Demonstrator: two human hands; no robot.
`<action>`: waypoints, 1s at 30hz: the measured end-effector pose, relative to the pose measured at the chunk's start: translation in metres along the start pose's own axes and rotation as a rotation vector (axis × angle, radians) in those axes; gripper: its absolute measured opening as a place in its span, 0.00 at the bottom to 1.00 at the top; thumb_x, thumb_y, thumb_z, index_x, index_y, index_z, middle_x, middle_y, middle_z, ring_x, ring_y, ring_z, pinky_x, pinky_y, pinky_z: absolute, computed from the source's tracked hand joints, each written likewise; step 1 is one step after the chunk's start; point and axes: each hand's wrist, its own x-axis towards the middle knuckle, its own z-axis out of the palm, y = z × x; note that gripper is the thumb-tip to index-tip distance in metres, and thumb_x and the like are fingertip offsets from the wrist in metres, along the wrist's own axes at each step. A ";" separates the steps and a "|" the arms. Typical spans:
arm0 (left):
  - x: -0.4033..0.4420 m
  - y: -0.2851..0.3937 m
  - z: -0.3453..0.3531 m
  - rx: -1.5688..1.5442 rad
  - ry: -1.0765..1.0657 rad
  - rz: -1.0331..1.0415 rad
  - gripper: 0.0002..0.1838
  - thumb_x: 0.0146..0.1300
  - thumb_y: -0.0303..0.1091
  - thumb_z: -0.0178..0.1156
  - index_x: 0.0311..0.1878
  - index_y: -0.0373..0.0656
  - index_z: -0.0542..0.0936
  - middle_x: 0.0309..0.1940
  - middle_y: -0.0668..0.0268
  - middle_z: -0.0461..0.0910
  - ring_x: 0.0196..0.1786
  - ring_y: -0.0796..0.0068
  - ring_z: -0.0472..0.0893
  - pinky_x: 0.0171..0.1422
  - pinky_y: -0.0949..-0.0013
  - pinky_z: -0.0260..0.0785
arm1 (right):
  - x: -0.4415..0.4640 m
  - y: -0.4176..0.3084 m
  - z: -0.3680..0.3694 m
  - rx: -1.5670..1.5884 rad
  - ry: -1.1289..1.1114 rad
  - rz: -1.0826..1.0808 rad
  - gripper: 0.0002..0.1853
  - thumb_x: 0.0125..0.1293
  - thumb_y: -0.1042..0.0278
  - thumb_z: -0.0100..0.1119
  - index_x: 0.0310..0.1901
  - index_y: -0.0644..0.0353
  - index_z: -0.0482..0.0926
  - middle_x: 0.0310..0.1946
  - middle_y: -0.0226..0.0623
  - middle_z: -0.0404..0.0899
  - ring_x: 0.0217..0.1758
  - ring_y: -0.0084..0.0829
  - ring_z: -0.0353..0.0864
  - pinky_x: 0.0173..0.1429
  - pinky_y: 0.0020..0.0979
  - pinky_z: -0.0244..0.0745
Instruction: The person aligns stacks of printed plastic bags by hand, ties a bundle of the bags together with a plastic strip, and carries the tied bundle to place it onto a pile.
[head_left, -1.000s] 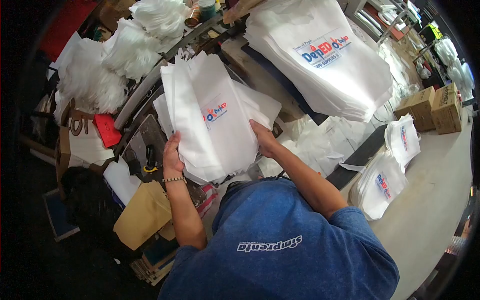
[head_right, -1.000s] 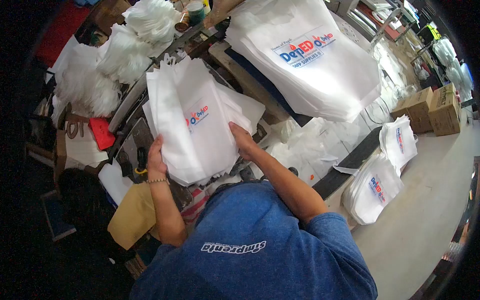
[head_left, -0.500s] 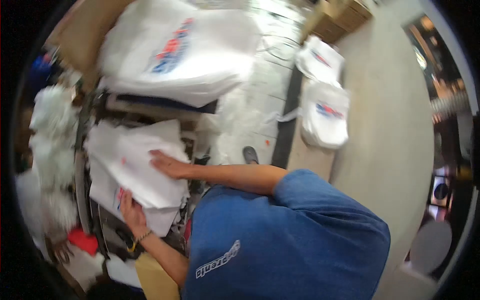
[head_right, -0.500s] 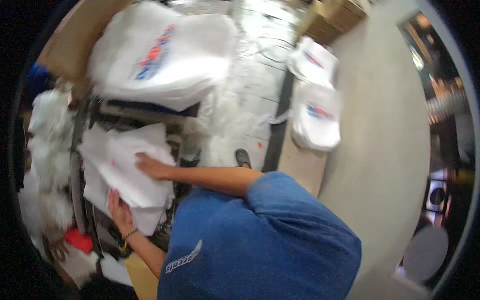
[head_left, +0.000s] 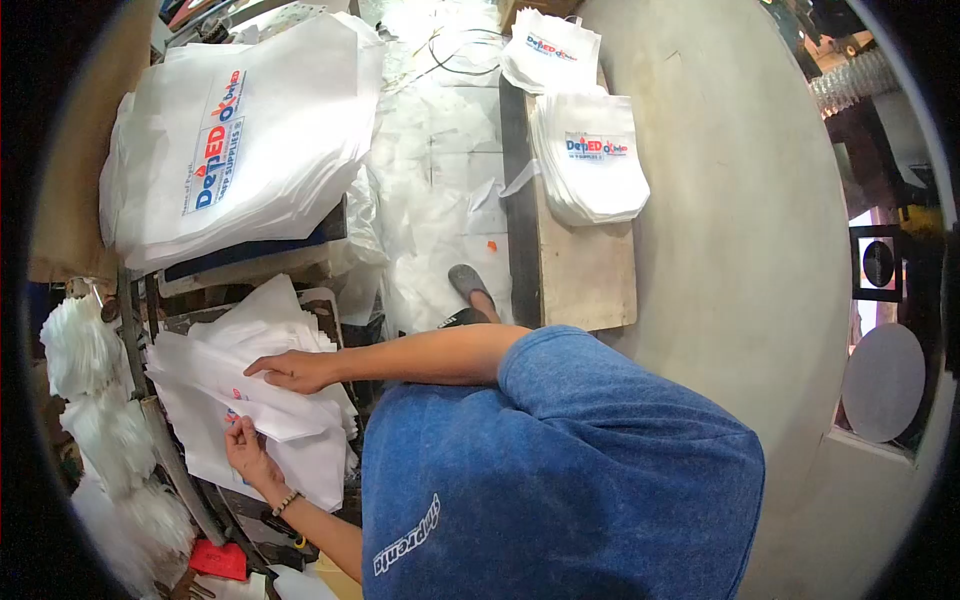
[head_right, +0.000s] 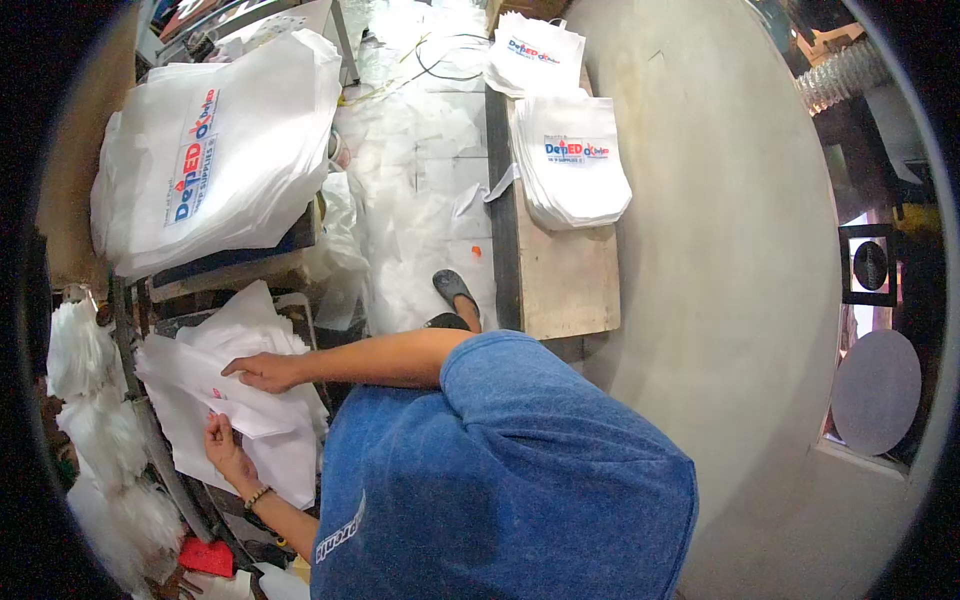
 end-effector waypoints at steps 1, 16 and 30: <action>0.001 0.002 0.003 0.031 0.029 -0.002 0.10 0.68 0.26 0.61 0.50 0.41 0.72 0.42 0.66 0.78 0.43 0.78 0.76 0.51 0.74 0.71 | 0.000 0.000 0.000 0.007 0.004 -0.028 0.20 0.75 0.64 0.41 0.65 0.61 0.67 0.60 0.51 0.73 0.64 0.49 0.72 0.68 0.41 0.65; -0.037 0.072 -0.019 0.468 0.260 0.258 0.11 0.61 0.23 0.62 0.47 0.33 0.80 0.36 0.68 0.82 0.35 0.83 0.74 0.42 0.78 0.67 | 0.017 -0.032 -0.017 -0.024 -0.235 0.304 0.22 0.72 0.63 0.47 0.66 0.52 0.65 0.38 0.32 0.66 0.40 0.23 0.67 0.51 0.29 0.67; -0.004 0.061 0.072 1.016 0.298 0.103 0.25 0.56 0.56 0.66 0.34 0.38 0.86 0.31 0.50 0.84 0.39 0.49 0.84 0.49 0.56 0.74 | 0.023 -0.030 -0.014 0.131 -0.284 0.367 0.27 0.68 0.70 0.54 0.68 0.58 0.61 0.61 0.40 0.67 0.66 0.30 0.64 0.71 0.33 0.56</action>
